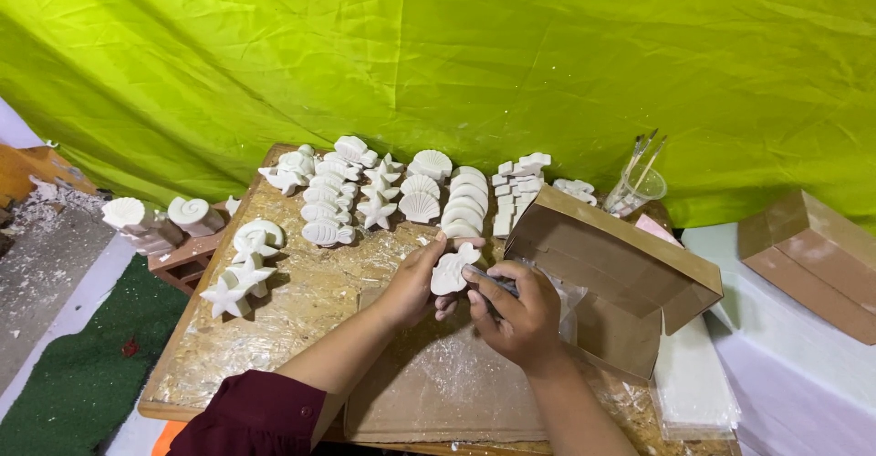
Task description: The person removes a white decorative item from a plastic bag and places it on the table. Then the person uses a small carving tool to shape the edges and surface of the item while holding it in the other hand.
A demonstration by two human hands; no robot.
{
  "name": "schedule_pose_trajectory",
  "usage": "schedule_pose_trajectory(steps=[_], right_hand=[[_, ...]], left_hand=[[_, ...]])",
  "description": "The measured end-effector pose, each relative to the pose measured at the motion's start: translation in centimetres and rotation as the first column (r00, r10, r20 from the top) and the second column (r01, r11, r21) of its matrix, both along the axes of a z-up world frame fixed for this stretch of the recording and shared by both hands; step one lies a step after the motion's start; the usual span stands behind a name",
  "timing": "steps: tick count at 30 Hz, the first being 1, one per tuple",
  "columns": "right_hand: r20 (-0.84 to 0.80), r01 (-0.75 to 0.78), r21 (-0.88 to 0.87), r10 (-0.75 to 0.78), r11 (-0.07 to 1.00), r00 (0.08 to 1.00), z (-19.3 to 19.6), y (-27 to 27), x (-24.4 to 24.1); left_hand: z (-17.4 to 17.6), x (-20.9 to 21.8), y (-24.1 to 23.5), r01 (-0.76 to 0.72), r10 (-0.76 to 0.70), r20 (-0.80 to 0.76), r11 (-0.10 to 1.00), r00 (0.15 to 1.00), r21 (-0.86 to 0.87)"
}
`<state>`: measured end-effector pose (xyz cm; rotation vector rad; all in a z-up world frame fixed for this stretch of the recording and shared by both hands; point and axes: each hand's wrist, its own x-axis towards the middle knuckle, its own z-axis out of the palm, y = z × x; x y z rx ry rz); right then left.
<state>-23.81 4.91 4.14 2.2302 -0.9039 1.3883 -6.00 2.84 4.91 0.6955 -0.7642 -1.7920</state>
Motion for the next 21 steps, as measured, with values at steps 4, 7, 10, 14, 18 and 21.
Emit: schedule_pose_trajectory(steps=[4, 7, 10, 14, 18, 21], right_hand=[[-0.006, -0.034, -0.002, 0.034, 0.999, 0.999, 0.3, 0.2, 0.6], [-0.024, -0.124, 0.032, 0.125, 0.992, 0.992, 0.3, 0.5, 1.3], [-0.065, -0.129, 0.015, 0.13, 0.992, 0.989, -0.8, 0.0, 1.0], [-0.047, -0.067, 0.093, 0.071, 0.993, 0.996, -1.5, -0.7, -0.2], [-0.052, 0.005, 0.027, -0.003, 1.0, 0.999, -0.5, -0.5, -0.5], [-0.078, -0.091, 0.043, 0.094, 0.995, 0.993, -2.4, -0.7, 0.0]], left_hand=[[-1.2, 0.0, -0.7, -0.001, 0.001, 0.011, 1.0, 1.0, -0.01], [-2.2, 0.0, -1.2, -0.027, 0.027, 0.038, 0.999, 0.999, -0.017], [-1.2, 0.1, -1.0, -0.032, 0.033, 0.035, 0.999, 0.999, -0.013], [-1.0, 0.3, -0.9, 0.004, -0.003, 0.017, 1.0, 1.0, -0.02], [0.3, 0.4, -0.3, 0.021, -0.021, 0.006, 1.0, 1.0, -0.015], [-0.6, 0.5, -0.8, 0.001, -0.001, 0.005, 1.0, 1.0, -0.015]])
